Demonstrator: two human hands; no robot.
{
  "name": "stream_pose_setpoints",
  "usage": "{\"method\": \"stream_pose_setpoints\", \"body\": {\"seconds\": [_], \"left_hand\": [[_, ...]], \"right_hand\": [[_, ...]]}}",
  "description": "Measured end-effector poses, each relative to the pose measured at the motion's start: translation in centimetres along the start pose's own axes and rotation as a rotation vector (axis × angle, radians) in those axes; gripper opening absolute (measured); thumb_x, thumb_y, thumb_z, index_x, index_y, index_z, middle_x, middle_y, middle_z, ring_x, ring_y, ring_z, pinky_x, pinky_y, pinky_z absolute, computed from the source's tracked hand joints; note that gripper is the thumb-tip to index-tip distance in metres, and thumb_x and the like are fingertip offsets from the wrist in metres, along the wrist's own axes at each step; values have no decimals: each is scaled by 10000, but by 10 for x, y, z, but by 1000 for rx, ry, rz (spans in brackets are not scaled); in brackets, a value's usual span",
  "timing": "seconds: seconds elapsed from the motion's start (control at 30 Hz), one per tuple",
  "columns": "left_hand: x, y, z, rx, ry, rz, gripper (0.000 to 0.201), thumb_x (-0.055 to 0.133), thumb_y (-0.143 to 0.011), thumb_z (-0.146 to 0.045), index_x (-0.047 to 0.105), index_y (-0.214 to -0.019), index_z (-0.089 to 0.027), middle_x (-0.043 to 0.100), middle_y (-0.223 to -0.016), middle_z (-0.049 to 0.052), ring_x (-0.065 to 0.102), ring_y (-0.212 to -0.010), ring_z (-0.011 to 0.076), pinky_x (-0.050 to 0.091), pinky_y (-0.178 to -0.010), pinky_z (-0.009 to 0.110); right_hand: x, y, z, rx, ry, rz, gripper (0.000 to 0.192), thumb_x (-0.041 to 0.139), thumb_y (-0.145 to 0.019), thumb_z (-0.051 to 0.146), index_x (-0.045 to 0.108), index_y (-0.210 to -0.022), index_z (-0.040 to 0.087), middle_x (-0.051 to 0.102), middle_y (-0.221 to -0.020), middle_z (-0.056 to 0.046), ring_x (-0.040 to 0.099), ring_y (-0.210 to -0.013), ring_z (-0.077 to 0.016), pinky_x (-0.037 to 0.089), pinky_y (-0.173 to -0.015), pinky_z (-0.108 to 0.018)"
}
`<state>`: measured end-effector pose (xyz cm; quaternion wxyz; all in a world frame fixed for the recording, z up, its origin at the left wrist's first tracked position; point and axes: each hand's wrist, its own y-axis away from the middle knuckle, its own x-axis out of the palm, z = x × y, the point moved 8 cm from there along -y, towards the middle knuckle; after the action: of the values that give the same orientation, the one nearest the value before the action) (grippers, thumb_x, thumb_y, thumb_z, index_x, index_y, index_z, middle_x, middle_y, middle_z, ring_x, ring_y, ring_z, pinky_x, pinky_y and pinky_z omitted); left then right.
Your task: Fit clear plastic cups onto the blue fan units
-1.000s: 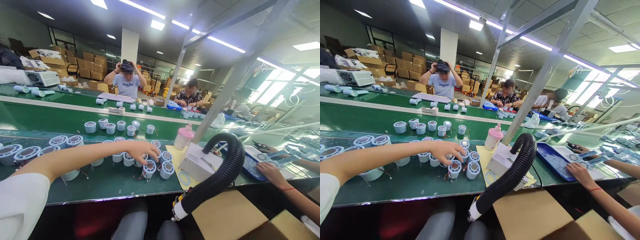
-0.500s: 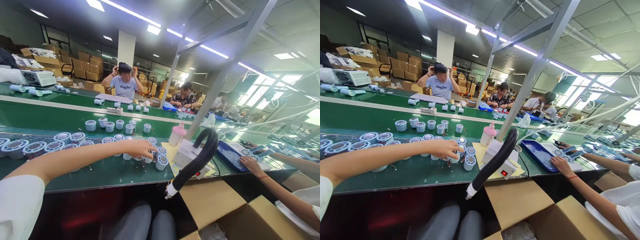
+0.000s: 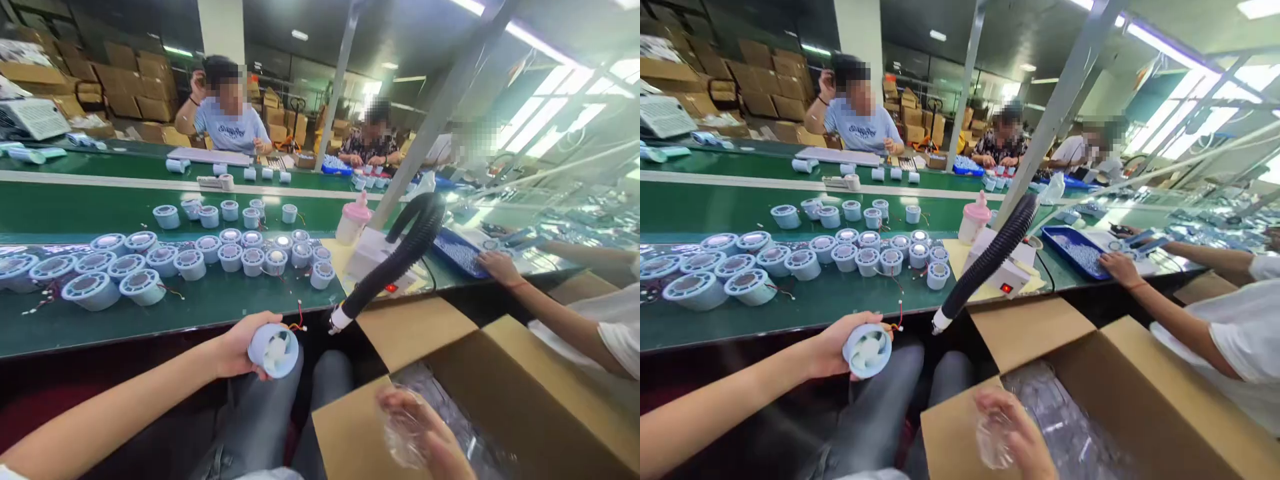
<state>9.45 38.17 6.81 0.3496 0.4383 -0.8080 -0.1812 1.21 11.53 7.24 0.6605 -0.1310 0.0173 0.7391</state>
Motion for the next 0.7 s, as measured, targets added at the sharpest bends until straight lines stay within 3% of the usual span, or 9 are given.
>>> {"method": "stream_pose_setpoints", "body": {"seconds": [0.03,0.1,0.17,0.23,0.33,0.4,0.5,0.6,0.7], "left_hand": [[8,0,13,-36,37,36,361,460,-741,-491,540,-771,-140,561,-588,23,526,-432,140,327,-308,191],[24,1,29,-66,-3,109,315,513,-730,-445,554,-809,-143,569,-646,12,524,-443,120,331,-297,174],[35,3,34,-53,-145,161,313,512,-753,-442,563,-805,-138,544,-635,-1,449,-404,79,278,-272,149],[42,5,32,-4,-328,185,320,466,-802,-437,576,-821,-137,526,-640,-6,388,-406,61,240,-273,142],[46,10,21,166,-676,147,296,408,-854,-371,605,-878,-152,546,-760,11,450,-528,85,348,-381,161],[50,17,11,327,-959,57,249,421,-853,-305,630,-901,-180,564,-893,24,532,-704,123,457,-597,211],[59,27,5,470,-1243,-36,232,439,-854,-278,650,-939,-233,548,-1068,25,561,-856,156,438,-810,286],[63,31,7,522,-1269,-69,226,457,-857,-299,636,-987,-253,546,-1050,22,556,-860,157,438,-794,281],[62,30,7,581,-1173,-74,204,494,-843,-284,624,-991,-228,555,-983,29,547,-862,156,437,-791,273]], "right_hand": [[22,-4,14,-33,66,59,368,576,-770,482,658,-1072,288,657,-1089,-96,594,-1061,-307,531,-850,-441],[65,-11,50,-255,506,164,424,602,-786,336,577,-1208,303,570,-1201,-108,571,-1071,-288,521,-852,-426],[95,-17,74,-419,776,158,460,589,-800,280,534,-1256,298,538,-1196,-129,565,-1027,-282,534,-799,-422],[111,-23,83,-461,926,121,466,569,-811,257,513,-1271,305,521,-1208,-134,546,-1009,-295,534,-765,-442],[119,-31,72,-338,1019,118,430,562,-809,232,540,-1236,272,492,-1270,-142,528,-1006,-318,531,-729,-462],[119,-34,60,-244,979,176,334,593,-782,191,612,-1112,238,493,-1280,-134,519,-1030,-316,527,-749,-450],[118,-36,48,-149,801,282,168,662,-724,145,650,-870,226,524,-1239,-84,515,-1069,-275,513,-808,-399],[113,-37,43,-55,623,324,76,683,-740,252,616,-752,217,542,-1193,-55,543,-1042,-223,503,-817,-351],[110,-37,43,-10,558,322,135,577,-832,311,598,-739,215,564,-1141,-44,570,-996,-185,495,-781,-311]]}}
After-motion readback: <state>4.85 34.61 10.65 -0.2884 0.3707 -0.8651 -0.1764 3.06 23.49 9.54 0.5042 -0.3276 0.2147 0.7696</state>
